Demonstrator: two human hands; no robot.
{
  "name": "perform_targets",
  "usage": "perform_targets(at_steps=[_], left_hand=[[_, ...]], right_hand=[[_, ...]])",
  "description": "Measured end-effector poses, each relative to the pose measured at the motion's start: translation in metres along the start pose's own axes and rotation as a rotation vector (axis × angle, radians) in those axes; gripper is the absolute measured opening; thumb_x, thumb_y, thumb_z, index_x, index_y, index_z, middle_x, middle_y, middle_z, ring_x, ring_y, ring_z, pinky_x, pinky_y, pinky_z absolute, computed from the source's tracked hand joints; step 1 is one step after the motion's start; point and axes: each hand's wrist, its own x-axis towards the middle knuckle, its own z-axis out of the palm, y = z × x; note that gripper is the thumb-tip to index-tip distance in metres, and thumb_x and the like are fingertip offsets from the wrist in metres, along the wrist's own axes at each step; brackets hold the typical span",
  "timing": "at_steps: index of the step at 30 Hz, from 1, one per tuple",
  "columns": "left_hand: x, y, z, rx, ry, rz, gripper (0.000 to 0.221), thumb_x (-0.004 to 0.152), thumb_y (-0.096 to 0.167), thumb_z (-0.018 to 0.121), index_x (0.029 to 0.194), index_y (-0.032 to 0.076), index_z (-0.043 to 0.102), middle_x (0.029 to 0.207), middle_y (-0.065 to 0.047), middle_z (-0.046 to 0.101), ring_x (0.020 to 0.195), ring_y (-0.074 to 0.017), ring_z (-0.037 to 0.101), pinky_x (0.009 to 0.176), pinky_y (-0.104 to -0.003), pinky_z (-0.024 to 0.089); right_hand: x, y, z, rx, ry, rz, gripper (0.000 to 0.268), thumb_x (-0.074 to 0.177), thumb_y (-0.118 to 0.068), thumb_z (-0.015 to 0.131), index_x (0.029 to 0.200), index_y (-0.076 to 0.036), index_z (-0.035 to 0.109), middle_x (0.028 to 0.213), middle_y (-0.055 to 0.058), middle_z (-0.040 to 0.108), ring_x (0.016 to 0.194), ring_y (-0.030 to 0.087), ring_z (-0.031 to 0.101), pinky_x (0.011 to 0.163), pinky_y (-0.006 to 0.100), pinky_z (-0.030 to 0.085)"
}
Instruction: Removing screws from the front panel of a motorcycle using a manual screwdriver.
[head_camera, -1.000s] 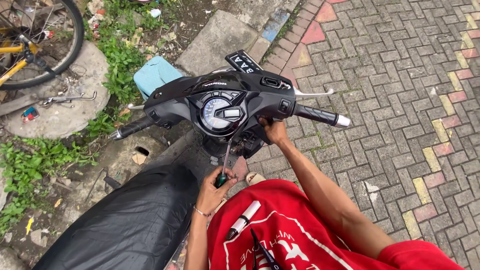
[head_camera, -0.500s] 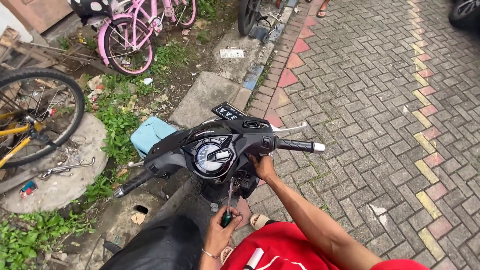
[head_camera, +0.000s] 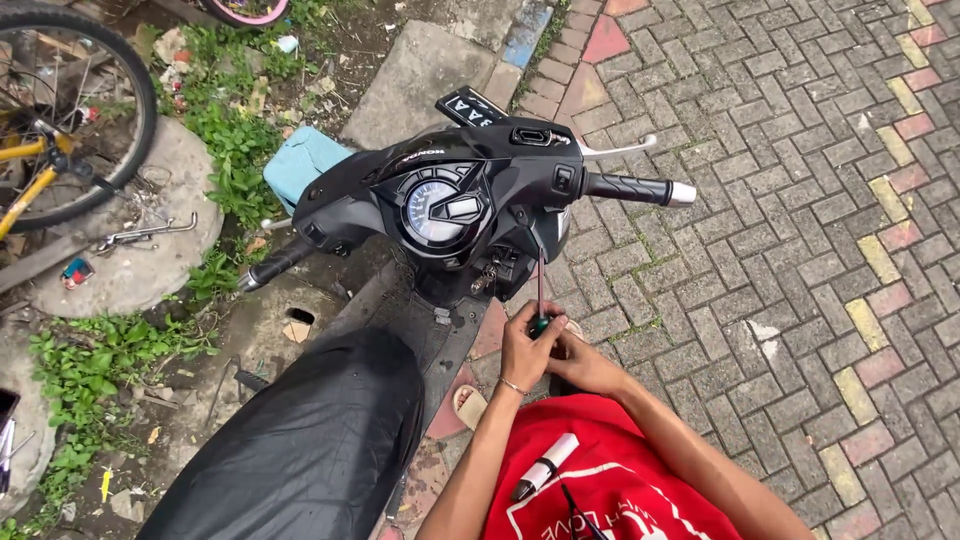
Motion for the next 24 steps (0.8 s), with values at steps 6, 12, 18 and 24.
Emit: perform_targets(at_steps=[6,12,18,24], left_hand=[[-0.001,-0.005,0.014,-0.159,0.093,-0.077,0.027,0.090,0.014,0.080,0.112,0.008,0.067,0.097,-0.006,0.077,0.090,-0.0120,0.072,0.084,-0.030,0.058],[0.017,0.053,0.004,-0.330,0.350,-0.012,0.026,0.097,0.007,0.070,0.121,0.007,0.060,0.106,-0.011,0.072,0.099,-0.0196,0.073,0.084,-0.032,0.064],[0.056,-0.010,-0.037,-0.049,0.331,-0.028,0.010,0.103,0.003,0.056,0.112,0.004,0.060,0.089,-0.009,0.066,0.076,-0.0172,0.072,0.065,-0.026,0.063],[0.058,-0.042,-0.014,0.402,0.066,0.007,0.018,0.098,0.007,0.062,0.103,0.018,0.076,0.078,-0.004,0.070,0.063,-0.0155,0.075,0.057,-0.026,0.062]], right_hand=[[-0.038,-0.067,-0.032,-0.118,-0.142,-0.235,0.051,0.095,-0.017,0.071,0.140,-0.005,0.051,0.107,0.020,0.073,0.095,0.030,0.071,0.086,0.050,0.056],[-0.056,-0.034,-0.101,-0.318,-0.259,-0.208,0.041,0.098,-0.022,0.063,0.136,-0.011,0.054,0.092,0.025,0.073,0.087,0.045,0.072,0.079,0.054,0.055],[-0.064,-0.016,-0.133,-0.228,-0.062,0.015,0.048,0.099,-0.024,0.058,0.146,-0.011,0.052,0.095,0.025,0.068,0.070,0.034,0.072,0.065,0.048,0.058],[-0.054,-0.075,-0.139,-0.172,0.007,0.039,0.052,0.101,-0.024,0.051,0.151,-0.023,0.036,0.083,0.018,0.068,0.057,0.035,0.070,0.054,0.048,0.056]])
